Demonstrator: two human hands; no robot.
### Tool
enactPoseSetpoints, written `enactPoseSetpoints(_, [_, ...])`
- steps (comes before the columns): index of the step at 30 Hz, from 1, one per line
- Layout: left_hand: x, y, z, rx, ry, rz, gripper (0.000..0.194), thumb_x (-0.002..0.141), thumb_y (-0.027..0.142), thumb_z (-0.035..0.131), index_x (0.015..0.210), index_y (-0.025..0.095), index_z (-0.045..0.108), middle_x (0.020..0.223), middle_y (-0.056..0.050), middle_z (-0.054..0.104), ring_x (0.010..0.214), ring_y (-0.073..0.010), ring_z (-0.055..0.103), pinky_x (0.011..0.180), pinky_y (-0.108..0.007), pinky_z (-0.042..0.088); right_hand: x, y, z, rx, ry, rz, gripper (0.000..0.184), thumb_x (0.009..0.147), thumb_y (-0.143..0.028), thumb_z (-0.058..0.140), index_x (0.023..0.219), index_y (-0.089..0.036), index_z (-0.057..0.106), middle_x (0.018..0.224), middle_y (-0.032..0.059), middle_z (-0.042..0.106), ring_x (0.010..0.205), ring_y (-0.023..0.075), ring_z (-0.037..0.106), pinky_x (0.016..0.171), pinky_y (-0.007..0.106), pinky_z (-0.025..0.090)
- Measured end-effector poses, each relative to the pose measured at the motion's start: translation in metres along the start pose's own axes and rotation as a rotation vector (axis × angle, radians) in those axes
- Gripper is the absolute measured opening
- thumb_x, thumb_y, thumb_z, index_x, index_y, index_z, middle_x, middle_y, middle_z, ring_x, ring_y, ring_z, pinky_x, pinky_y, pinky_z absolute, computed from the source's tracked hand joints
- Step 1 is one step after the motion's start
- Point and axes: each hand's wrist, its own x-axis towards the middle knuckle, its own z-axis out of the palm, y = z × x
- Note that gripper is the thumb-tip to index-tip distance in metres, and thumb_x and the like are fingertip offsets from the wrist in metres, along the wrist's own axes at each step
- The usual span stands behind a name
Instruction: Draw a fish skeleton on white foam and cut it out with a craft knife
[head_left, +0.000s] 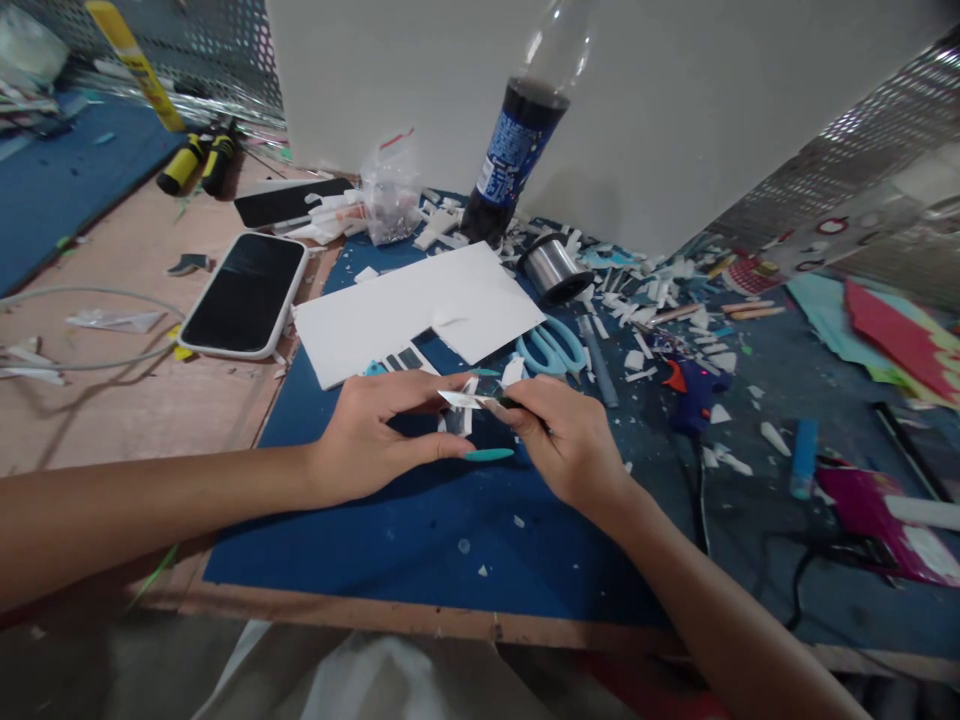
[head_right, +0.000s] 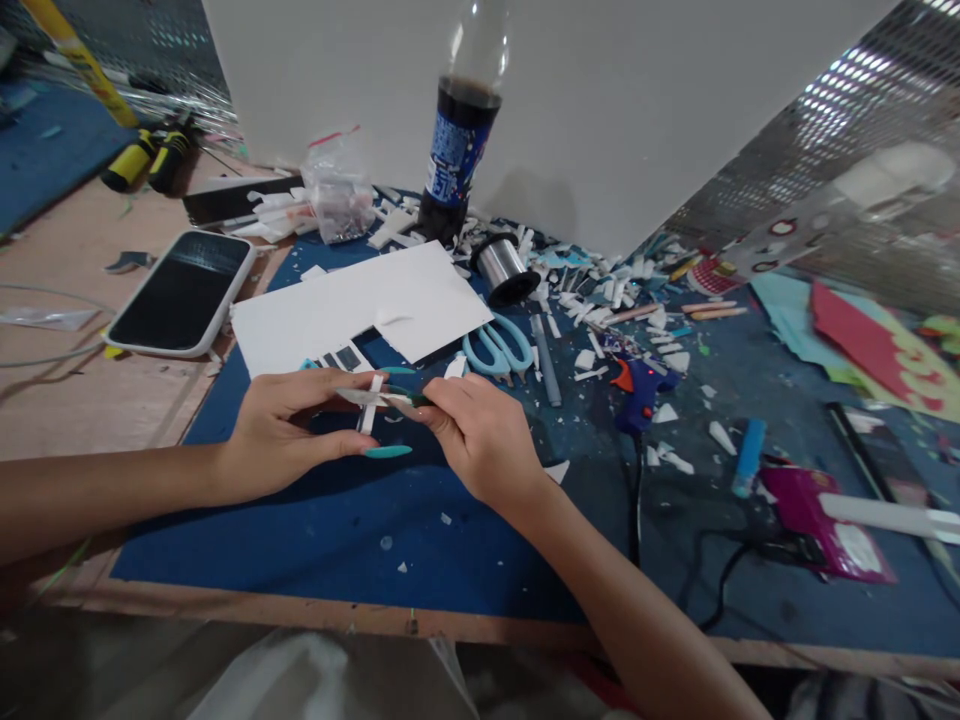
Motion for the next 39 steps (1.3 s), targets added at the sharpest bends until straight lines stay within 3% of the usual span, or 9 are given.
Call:
enactPoseSetpoints(7, [0.0003,0.0012,0.0007,0.003,-0.014,0.042,0.03,0.068,0.027,0.077,0.095,0.018,0.07,0.094,-0.008,0.072,0.078,-0.0187,0.069,0.071,-0.028,0.061,0.0017,-0.006,0.0043,0.018,0.038,-0.004,0.022,0.093,-0.026,0.041,0.075,-0.018,0.052,0.059,0.0003,0.049,0.055,0.0114,0.04,0.053,0.024,0.032])
enactPoseSetpoints(17, [-0.0021,0.0012,0.0012,-0.044,0.008,0.044,0.043,0.068,0.027,0.077,0.11,0.02,0.065,0.088,-0.007,0.073,0.08,-0.0202,0.069,0.07,-0.03,0.061,-0.0008,-0.005,0.0058,-0.006,0.12,-0.019,0.023,0.092,-0.028,0.041,0.075,-0.018,0.053,0.058,0.0002,0.047,0.055,0.0121,0.039,0.054,0.025,0.033])
enactPoseSetpoints(24, [-0.0002,0.0028,0.0016,-0.033,-0.023,0.034,0.027,0.069,0.027,0.076,0.094,0.019,0.071,0.098,-0.008,0.071,0.08,-0.019,0.07,0.074,-0.029,0.061,0.0005,-0.0079,0.0086,-0.057,0.147,-0.028,0.025,0.093,-0.03,0.039,0.075,-0.019,0.052,0.058,0.0004,0.045,0.056,0.0127,0.038,0.055,0.026,0.034])
enactPoseSetpoints(31, [0.0003,0.0044,0.0007,-0.035,0.001,0.08,0.032,0.069,0.026,0.076,0.099,0.019,0.069,0.09,-0.007,0.072,0.078,-0.0188,0.07,0.07,-0.027,0.06,0.0005,-0.0075,0.0086,-0.035,0.179,-0.047,0.023,0.092,-0.03,0.042,0.075,-0.019,0.052,0.057,0.0003,0.045,0.054,0.0126,0.038,0.053,0.026,0.032])
enactPoseSetpoints(37, [0.0003,0.0037,0.0014,-0.016,-0.054,0.085,0.032,0.069,0.027,0.076,0.099,0.016,0.069,0.092,-0.009,0.072,0.08,-0.0196,0.069,0.072,-0.028,0.06,0.0008,-0.0076,0.0088,0.008,0.192,-0.008,0.021,0.091,-0.028,0.043,0.073,-0.02,0.051,0.059,0.0,0.046,0.056,0.012,0.04,0.054,0.026,0.033])
enactPoseSetpoints(39, [-0.0004,0.0027,0.002,0.01,-0.039,0.081,0.039,0.069,0.028,0.076,0.105,0.018,0.067,0.088,-0.006,0.072,0.076,-0.017,0.068,0.07,-0.026,0.06,-0.0005,-0.0073,0.0081,0.037,0.218,0.074,0.022,0.092,-0.03,0.042,0.075,-0.02,0.05,0.062,0.0,0.048,0.056,0.0113,0.042,0.054,0.025,0.034])
